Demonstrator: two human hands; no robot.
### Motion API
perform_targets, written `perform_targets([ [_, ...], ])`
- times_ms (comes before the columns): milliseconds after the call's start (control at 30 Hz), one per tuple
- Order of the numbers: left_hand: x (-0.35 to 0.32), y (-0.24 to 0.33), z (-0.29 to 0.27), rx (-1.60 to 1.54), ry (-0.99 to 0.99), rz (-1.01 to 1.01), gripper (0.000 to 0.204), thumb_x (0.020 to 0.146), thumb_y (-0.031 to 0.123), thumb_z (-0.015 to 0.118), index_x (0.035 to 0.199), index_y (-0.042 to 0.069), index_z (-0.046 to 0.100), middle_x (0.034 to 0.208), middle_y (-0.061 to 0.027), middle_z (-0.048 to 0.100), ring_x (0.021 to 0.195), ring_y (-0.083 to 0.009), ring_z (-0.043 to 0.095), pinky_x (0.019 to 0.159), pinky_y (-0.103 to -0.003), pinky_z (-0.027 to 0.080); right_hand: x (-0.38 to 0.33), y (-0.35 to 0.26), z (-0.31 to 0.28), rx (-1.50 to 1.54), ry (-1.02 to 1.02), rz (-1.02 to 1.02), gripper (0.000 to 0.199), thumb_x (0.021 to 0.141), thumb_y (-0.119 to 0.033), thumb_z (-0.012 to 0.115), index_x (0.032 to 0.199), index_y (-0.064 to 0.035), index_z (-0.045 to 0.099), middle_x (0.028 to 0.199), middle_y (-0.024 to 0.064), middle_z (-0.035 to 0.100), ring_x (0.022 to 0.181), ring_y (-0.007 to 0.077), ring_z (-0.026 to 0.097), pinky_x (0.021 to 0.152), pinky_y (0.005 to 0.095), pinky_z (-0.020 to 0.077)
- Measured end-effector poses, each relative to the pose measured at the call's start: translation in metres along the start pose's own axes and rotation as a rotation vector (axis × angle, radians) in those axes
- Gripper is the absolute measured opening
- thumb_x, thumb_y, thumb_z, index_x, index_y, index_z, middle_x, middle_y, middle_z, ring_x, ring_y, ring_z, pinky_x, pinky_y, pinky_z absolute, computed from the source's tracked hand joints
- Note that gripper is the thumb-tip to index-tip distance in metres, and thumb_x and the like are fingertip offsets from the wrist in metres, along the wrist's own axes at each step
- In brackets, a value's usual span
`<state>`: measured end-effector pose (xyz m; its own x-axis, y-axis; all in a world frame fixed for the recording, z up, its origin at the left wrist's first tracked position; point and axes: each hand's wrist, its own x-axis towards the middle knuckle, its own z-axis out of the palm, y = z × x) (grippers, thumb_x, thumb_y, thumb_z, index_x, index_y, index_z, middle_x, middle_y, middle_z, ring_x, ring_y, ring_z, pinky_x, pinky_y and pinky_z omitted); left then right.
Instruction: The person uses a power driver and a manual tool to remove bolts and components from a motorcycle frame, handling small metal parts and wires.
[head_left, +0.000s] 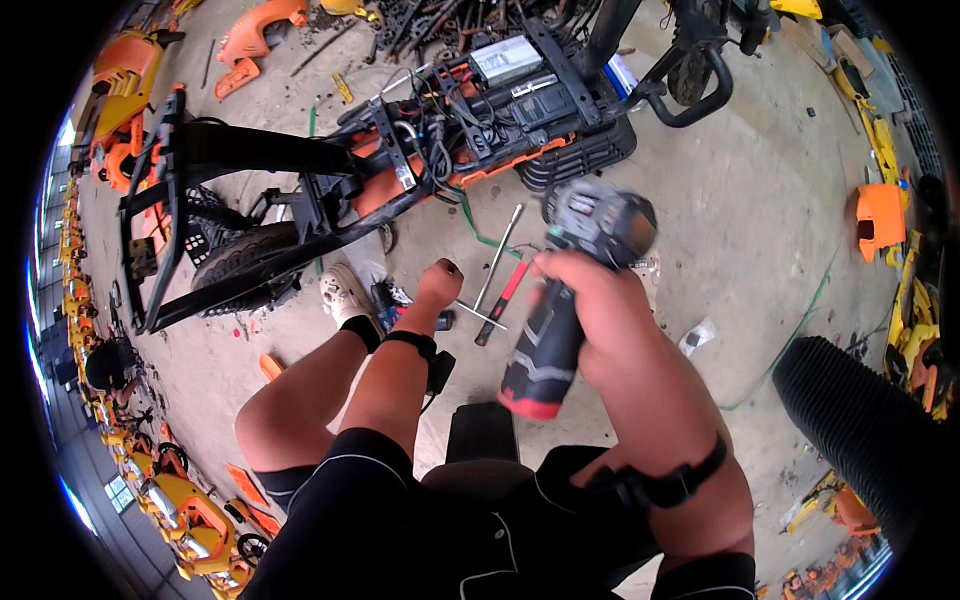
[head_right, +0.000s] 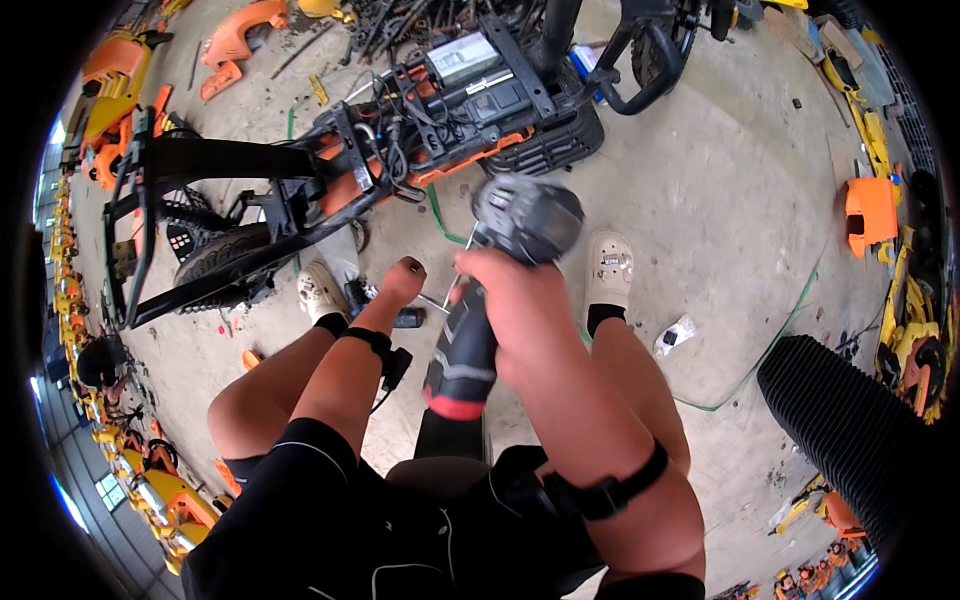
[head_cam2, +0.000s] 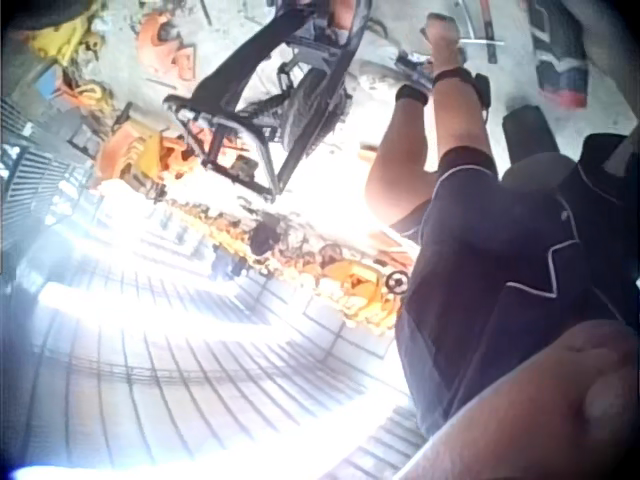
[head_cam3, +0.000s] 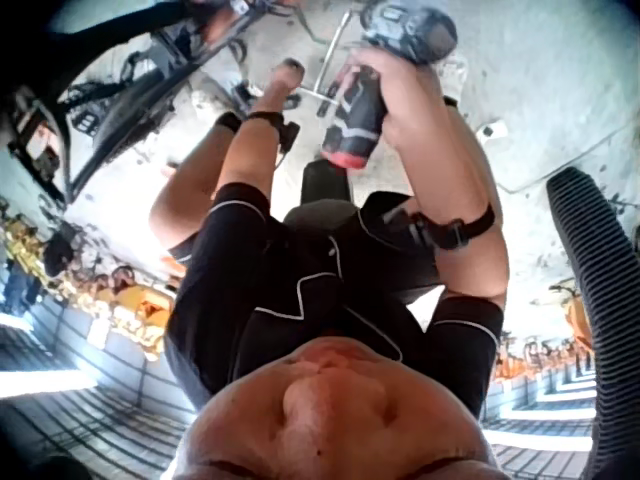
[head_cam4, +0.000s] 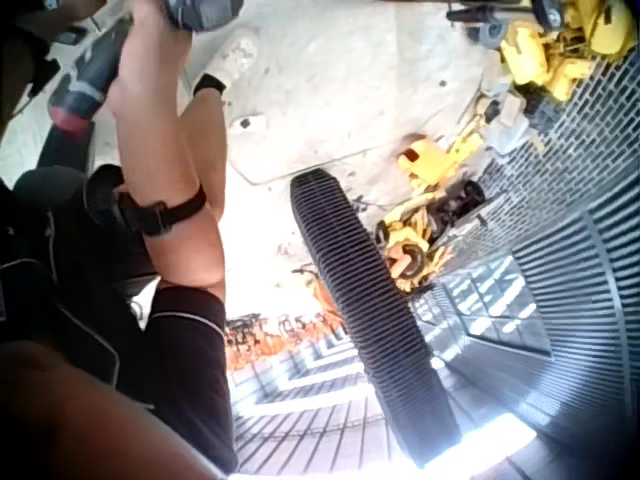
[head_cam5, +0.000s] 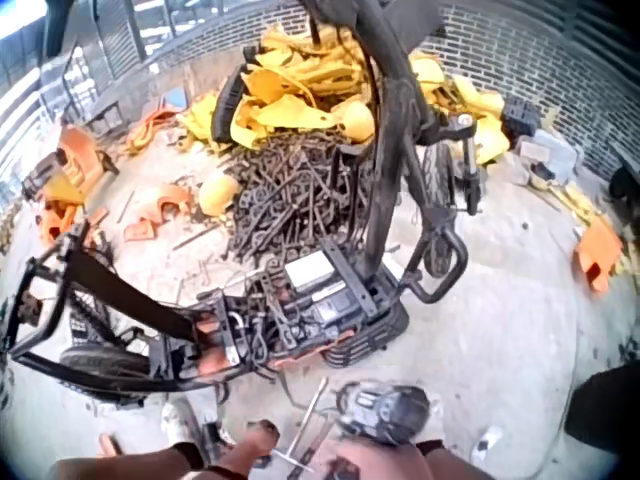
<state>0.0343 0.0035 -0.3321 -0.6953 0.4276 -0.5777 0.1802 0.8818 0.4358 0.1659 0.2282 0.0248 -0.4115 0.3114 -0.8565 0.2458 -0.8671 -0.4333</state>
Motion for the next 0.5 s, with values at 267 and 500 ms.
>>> perform_targets([
  [267, 0.025, 0.006, 0.054, 0.109, -0.078, 0.113, 0.033, 0.084, 0.017, 0.064, 0.117, 0.012, 0.064, 0.117, -0.0194, 0.065, 0.107, -0.0392, 0.064, 0.09, -0.047, 0.053, -0.007, 0.027, -0.036, 0.157, 0.223, 0.115, 0.018, 0.089, -0.009, 0.071, 0.101, -0.0016, 0.061, 0.087, 0.0086, 0.065, 0.07, 0.0195, 0.064, 0.061, 0.0324, 0.0522],
  [500, 0.044, -0.003, 0.075, 0.151, -0.044, 0.219, 0.029, 0.083, 0.016, 0.07, 0.112, 0.014, 0.068, 0.112, -0.0128, 0.065, 0.106, -0.0356, 0.063, 0.091, -0.045, 0.053, -0.006, 0.02, -0.043, 0.191, 0.167, 0.116, 0.014, 0.091, -0.006, 0.067, 0.103, -0.002, 0.06, 0.09, 0.0089, 0.064, 0.073, 0.0201, 0.064, 0.063, 0.0323, 0.0516],
])
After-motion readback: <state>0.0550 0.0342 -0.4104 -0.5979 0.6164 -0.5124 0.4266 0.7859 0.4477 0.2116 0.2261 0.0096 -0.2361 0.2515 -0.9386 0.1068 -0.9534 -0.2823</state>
